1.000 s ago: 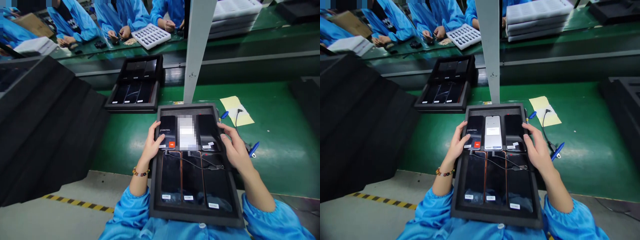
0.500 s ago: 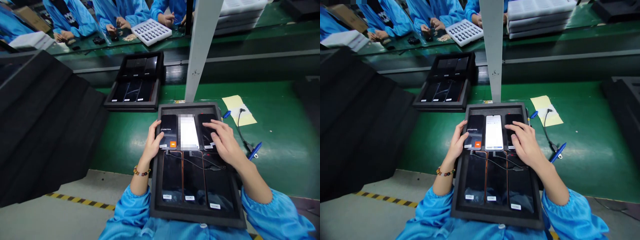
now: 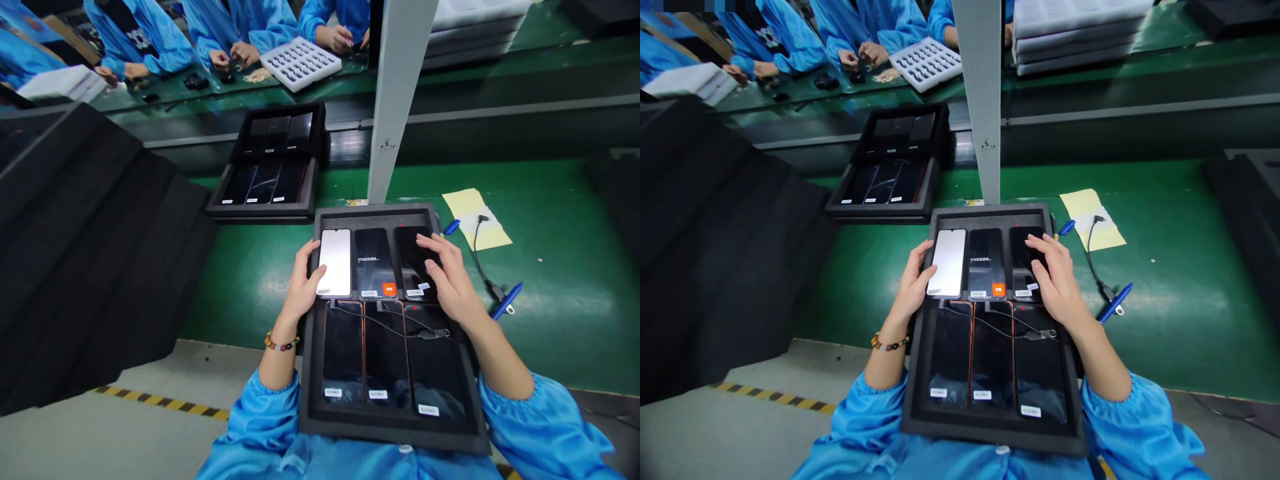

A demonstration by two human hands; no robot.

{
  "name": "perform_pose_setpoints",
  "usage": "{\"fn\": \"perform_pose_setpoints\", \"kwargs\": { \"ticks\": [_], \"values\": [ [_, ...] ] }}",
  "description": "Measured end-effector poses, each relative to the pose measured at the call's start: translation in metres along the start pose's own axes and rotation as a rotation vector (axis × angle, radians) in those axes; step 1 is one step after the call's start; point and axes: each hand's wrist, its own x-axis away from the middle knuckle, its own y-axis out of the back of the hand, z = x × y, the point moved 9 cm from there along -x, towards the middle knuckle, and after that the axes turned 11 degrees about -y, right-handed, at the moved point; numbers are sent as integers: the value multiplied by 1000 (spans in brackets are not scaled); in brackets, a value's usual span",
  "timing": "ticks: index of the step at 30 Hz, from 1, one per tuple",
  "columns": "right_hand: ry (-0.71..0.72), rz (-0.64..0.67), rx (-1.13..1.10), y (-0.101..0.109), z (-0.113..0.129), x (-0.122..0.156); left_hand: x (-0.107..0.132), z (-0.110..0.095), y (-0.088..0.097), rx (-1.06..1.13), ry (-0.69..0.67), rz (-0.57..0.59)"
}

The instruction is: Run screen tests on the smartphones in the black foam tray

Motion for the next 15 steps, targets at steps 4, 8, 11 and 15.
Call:
{"fn": "perform_pose_setpoints", "kwargs": {
  "ticks": [4,8,11,15],
  "values": [
    [5,9,48,-5,-4,-1,1,-2,0,-20,-18,16],
    [25,3,77,-3,2,0,-1,-4,-1,-52,-32,36],
    [79,-46,92,12,19,18,-2,-4,-1,-38,-39,29],
    [185,-47,129,29,41,76,13,-20,9,-50,-69,-58]
  ]
}}
